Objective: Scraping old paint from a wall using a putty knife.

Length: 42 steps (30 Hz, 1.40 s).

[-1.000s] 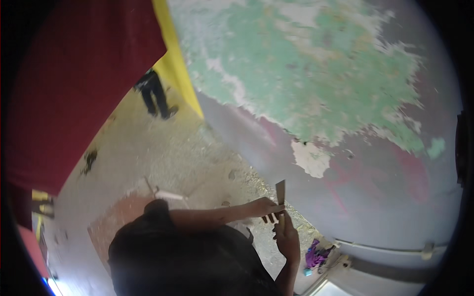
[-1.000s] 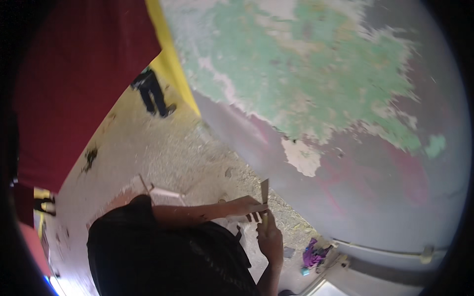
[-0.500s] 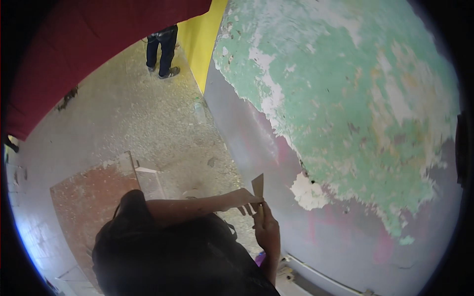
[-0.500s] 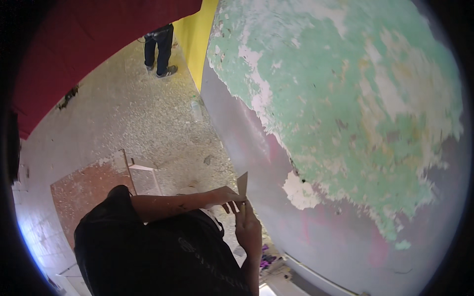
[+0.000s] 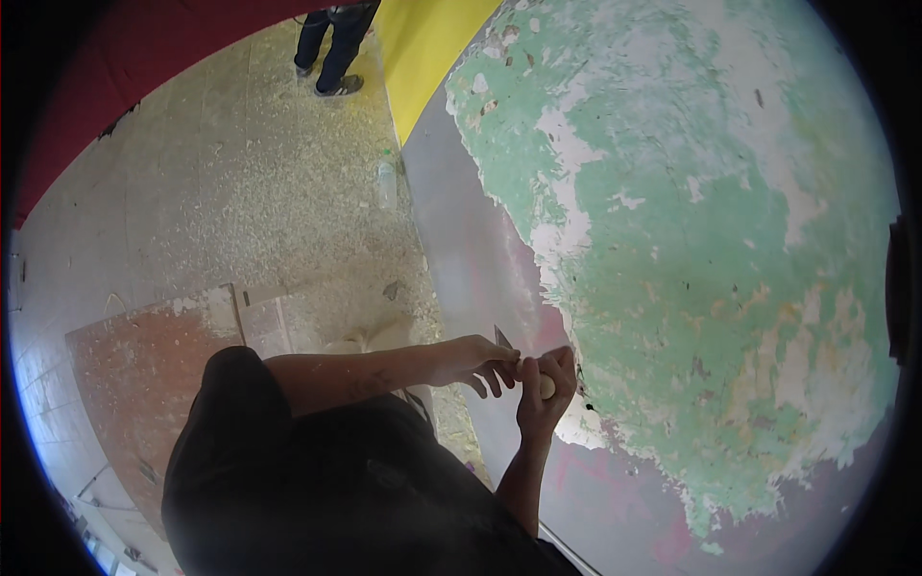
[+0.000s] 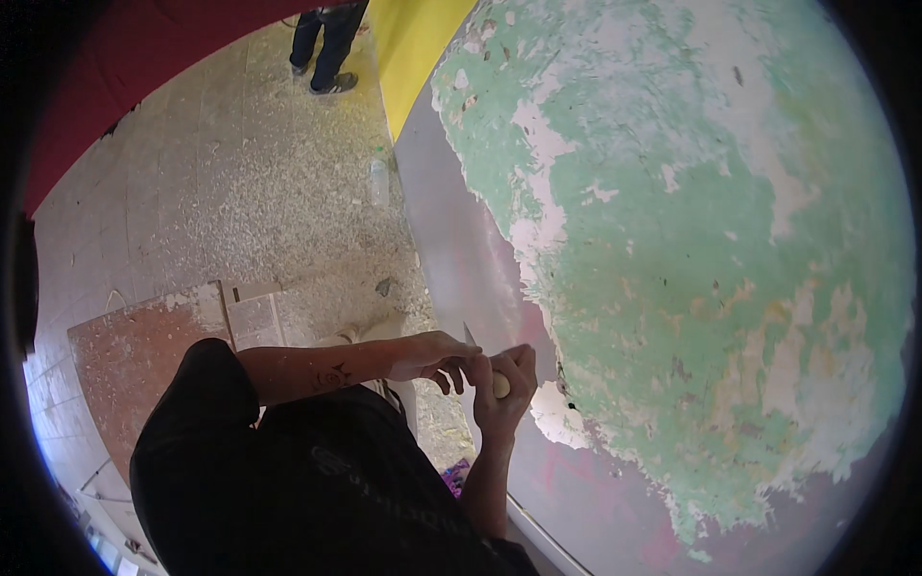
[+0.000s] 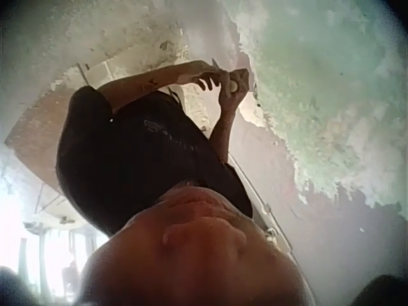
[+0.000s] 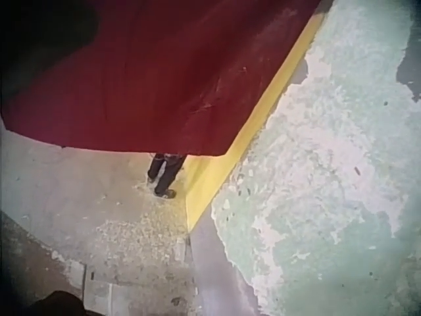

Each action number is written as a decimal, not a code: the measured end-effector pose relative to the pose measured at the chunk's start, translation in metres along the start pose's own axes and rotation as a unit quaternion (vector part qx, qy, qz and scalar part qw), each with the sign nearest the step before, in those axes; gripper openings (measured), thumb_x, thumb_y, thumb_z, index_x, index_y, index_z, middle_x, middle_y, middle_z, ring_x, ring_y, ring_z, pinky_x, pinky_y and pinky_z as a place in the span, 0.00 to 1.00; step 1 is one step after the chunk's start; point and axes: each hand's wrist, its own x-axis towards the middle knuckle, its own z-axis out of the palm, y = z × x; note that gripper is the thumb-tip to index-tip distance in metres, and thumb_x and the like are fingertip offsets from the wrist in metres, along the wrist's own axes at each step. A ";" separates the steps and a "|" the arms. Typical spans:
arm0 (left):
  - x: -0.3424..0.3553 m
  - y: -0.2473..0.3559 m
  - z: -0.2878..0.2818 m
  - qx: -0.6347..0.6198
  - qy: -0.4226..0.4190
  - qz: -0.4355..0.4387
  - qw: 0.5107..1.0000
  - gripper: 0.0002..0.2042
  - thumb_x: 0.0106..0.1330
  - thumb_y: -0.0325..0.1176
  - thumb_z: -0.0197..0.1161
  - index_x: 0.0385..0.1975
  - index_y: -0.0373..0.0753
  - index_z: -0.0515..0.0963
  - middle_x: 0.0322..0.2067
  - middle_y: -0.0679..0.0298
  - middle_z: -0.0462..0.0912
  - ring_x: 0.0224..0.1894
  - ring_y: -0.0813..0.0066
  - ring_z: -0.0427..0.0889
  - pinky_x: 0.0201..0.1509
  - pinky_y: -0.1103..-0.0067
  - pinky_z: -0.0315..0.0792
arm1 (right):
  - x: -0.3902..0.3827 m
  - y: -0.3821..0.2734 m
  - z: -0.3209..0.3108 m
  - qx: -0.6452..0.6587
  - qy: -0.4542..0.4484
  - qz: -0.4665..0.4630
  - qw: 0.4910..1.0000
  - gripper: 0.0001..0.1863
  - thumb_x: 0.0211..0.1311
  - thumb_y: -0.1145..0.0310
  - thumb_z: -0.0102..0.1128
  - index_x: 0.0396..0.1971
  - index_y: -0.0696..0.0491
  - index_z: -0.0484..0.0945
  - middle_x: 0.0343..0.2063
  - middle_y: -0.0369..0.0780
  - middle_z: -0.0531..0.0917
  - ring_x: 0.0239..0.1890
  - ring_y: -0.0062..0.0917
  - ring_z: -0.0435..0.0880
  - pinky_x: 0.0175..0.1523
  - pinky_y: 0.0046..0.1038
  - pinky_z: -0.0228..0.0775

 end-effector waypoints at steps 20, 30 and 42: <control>0.060 0.091 -0.217 0.020 0.167 0.166 0.972 0.18 0.72 0.45 0.48 0.40 0.36 0.76 0.35 0.62 0.81 0.35 0.76 0.81 0.36 0.80 0.75 | 0.277 0.072 0.150 0.263 -0.154 0.080 0.949 0.22 0.72 0.68 0.42 0.12 0.52 0.59 0.11 0.34 0.61 0.12 0.16 0.58 0.16 0.22 0.52; 0.041 0.056 -0.300 0.016 0.197 0.161 0.967 0.17 0.68 0.45 0.50 0.41 0.35 0.75 0.34 0.62 0.80 0.35 0.75 0.79 0.36 0.79 0.74 | 0.339 0.080 0.265 0.241 -0.333 -0.067 0.909 0.23 0.68 0.73 0.41 0.09 0.50 0.55 0.07 0.31 0.56 0.09 0.16 0.53 0.15 0.23 0.44; 0.050 0.033 -0.323 -0.021 0.207 0.163 0.964 0.17 0.68 0.44 0.50 0.40 0.35 0.75 0.33 0.62 0.81 0.35 0.75 0.80 0.35 0.79 0.73 | 0.340 0.176 0.268 0.012 -0.290 -0.300 0.909 0.23 0.70 0.66 0.37 0.11 0.49 0.52 0.10 0.31 0.53 0.11 0.17 0.51 0.18 0.25 0.46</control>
